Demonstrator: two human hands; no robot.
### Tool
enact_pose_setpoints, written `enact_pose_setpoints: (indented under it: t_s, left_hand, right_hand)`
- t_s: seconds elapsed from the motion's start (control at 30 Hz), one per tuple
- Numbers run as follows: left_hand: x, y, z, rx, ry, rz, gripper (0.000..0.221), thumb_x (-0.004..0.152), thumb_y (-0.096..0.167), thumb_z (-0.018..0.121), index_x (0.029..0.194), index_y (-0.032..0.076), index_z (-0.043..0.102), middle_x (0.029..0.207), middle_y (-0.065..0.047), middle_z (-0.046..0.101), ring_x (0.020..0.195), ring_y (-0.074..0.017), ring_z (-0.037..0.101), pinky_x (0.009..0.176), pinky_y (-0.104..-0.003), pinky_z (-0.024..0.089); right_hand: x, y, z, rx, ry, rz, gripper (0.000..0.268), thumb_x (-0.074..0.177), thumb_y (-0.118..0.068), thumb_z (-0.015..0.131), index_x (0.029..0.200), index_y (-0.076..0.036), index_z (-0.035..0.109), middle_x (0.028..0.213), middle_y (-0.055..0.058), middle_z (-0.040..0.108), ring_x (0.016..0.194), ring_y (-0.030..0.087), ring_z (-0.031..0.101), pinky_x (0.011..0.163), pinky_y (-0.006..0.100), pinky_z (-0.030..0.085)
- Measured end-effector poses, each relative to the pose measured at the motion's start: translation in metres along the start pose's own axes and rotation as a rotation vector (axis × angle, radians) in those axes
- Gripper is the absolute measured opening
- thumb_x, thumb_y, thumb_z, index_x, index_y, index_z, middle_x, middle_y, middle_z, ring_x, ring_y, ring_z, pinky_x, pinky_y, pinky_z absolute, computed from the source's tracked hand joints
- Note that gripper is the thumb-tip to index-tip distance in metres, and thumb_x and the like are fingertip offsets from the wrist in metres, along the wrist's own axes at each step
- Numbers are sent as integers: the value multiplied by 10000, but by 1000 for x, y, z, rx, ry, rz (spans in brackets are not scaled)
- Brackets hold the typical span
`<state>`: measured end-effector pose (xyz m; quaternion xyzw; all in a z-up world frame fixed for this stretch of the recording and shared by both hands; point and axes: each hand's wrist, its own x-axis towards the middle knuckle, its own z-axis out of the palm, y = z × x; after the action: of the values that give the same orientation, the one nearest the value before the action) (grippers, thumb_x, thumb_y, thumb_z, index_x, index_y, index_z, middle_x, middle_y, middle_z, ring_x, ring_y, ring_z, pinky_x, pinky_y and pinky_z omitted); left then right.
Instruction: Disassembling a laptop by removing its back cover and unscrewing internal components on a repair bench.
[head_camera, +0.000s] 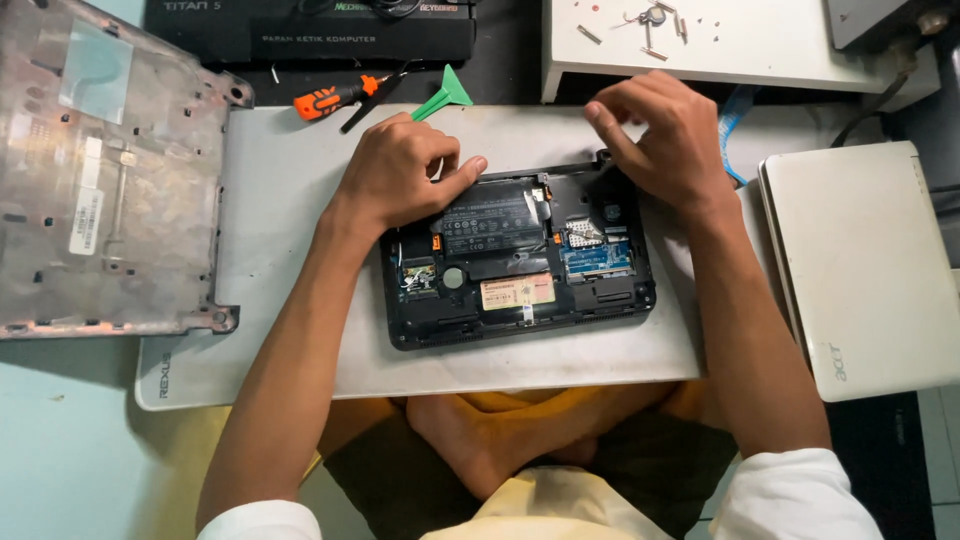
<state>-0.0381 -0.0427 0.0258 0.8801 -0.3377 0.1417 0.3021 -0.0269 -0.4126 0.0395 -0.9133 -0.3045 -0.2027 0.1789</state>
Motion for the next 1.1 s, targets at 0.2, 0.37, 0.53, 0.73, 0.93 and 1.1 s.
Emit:
enact_pose_setpoints:
  t_s: [0.2,0.37,0.53,0.73,0.93,1.1]
  left_hand:
    - [0,1,0,13,75,37,472,1139,215,872,712,52,757,642,-32,713,530,-240,530,822,-375,561]
    - [-1,-3,-1,-33,137,34,682,1257,239,729,627,12,596,584,-52,566,543,-250,373,696,-393,470]
    - [-4,-7,1,-118,156,-19,710,1286,322,637,653,15,546,585,-52,473,569,-248,379,739,-391,476]
    - [-5,-12,-14,-241,257,-176,735,1282,429,502,691,35,692,627,-35,611,569,-187,528,626,-339,421]
    - [-4,-18,-25,-75,512,-162,673,1291,365,481,714,66,659,673,-30,568,664,-210,510,777,-364,432]
    - [-3,-21,-55,110,766,-105,532,1273,291,343,858,62,585,863,-74,581,829,-282,532,939,-429,457]
  right_hand:
    - [-2,16,-30,68,431,40,117,1195,35,810,1300,68,848,1086,182,760,929,272,689,798,428,553]
    - [-7,21,-42,88,560,198,108,1199,24,797,1301,19,834,978,138,787,865,235,694,657,351,425]
    - [-8,23,-37,133,494,197,109,1181,36,780,1262,57,850,930,136,767,819,218,678,717,355,504]
    - [-9,21,-27,155,320,131,75,1188,71,821,1224,88,884,930,142,784,788,211,662,726,338,550]
    - [-8,-1,-26,116,-16,139,79,1156,-10,906,1207,49,922,975,142,819,777,219,666,691,356,547]
    - [-14,11,-24,61,-31,195,74,1199,20,926,1262,58,934,1002,158,833,740,211,659,631,349,540]
